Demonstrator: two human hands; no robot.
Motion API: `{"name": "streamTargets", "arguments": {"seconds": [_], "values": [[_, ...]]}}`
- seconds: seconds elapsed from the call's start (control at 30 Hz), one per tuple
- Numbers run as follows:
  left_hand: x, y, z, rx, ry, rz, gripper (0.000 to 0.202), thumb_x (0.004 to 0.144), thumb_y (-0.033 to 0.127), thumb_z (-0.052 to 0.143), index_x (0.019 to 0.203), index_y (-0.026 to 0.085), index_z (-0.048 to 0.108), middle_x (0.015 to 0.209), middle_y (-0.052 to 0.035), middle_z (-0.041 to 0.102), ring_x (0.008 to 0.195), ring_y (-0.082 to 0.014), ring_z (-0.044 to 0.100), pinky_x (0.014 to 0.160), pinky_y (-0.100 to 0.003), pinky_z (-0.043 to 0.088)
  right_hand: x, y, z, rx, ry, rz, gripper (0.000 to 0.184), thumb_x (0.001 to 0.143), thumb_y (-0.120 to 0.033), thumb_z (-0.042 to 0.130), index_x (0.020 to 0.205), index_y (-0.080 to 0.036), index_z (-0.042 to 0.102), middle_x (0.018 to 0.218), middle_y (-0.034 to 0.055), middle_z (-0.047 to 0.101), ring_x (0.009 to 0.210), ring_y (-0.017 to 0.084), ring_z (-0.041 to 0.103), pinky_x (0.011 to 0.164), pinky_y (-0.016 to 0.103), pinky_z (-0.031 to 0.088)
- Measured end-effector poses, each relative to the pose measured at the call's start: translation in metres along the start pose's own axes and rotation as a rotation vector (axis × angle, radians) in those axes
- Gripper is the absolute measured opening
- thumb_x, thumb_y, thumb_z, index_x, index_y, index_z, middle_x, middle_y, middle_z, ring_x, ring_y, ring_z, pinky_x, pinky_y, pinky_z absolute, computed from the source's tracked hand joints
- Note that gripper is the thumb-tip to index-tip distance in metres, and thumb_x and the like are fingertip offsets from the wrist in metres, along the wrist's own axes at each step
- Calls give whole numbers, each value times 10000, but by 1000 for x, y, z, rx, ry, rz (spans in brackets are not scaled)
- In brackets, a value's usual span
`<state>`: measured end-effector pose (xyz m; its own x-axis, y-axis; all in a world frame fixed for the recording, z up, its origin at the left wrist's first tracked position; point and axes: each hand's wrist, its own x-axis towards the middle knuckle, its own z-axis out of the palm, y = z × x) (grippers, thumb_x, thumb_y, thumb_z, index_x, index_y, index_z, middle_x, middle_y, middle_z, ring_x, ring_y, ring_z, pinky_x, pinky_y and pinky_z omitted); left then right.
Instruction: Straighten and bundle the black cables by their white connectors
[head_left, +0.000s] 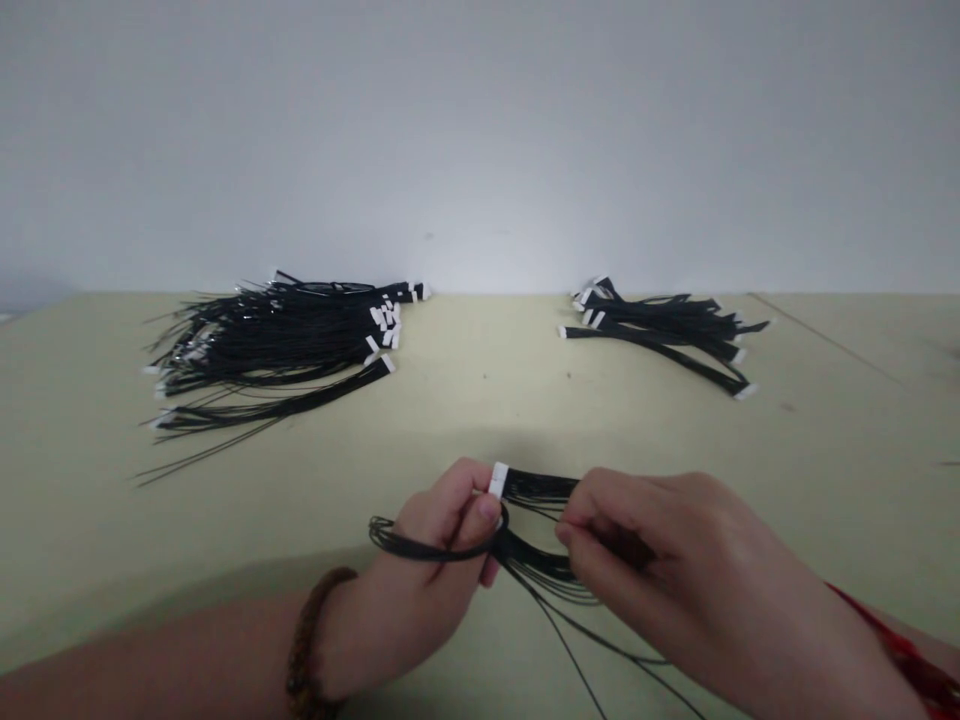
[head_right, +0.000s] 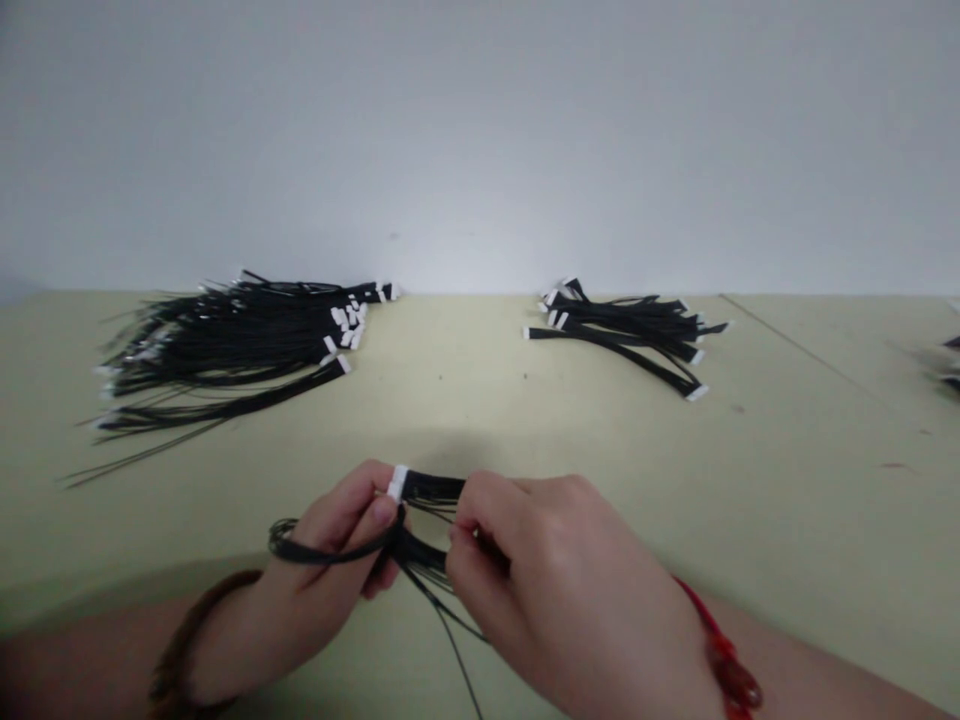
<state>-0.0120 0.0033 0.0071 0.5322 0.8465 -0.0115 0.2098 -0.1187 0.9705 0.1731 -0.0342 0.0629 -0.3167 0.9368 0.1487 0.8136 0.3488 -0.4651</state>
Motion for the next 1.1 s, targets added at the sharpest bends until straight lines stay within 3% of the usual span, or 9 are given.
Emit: {"name": "streamTargets", "arguments": {"seconds": [0.33,0.53,0.6,0.7,0.8,0.97,1.1], "values": [[2,5,2,-47,-16,-54,326,872,413,336,697,163,450,497,64,434,453,-3,378,456,-126,280,6,2,14,-28,18,-84,196,894,-209,411,731,-181,517,627,-20,524,545,96,448,522,267,277],[12,0,0,-163,151,-143,305,840,475,389,773,186,459,508,85,419,427,6,365,400,-92,267,-6,5,-6,-378,301,-229,75,840,-241,477,823,-181,519,727,25,559,598,138,492,547,290,327],[15,-1,-1,-167,194,-158,309,831,494,392,792,195,461,510,86,423,424,4,366,387,-82,275,-16,8,-10,-387,212,-267,66,809,-213,475,758,-192,512,626,9,532,481,125,462,454,276,288],[16,-1,-1,-149,212,-155,301,831,487,399,786,196,461,488,87,423,413,4,368,376,-69,274,-22,12,-4,-366,-30,-280,170,704,-71,439,611,-203,492,480,-7,481,340,127,404,363,279,180],[15,1,-1,-164,204,-148,310,827,492,402,780,190,455,476,86,418,404,3,363,371,-66,277,-13,13,7,-305,-199,-145,245,653,19,405,621,-188,532,546,-4,553,414,124,473,410,256,233],[14,4,1,-155,187,-137,324,825,501,398,762,187,443,475,80,431,400,3,356,370,-69,272,9,12,14,16,-352,-24,237,844,-140,405,622,-167,483,585,-40,509,517,75,418,506,214,278],[14,3,2,-164,180,-127,321,820,502,408,755,189,442,474,82,427,399,0,358,370,-74,270,12,14,11,182,-410,-10,245,851,-147,409,610,-153,455,546,-50,452,502,56,371,489,198,254]]}}
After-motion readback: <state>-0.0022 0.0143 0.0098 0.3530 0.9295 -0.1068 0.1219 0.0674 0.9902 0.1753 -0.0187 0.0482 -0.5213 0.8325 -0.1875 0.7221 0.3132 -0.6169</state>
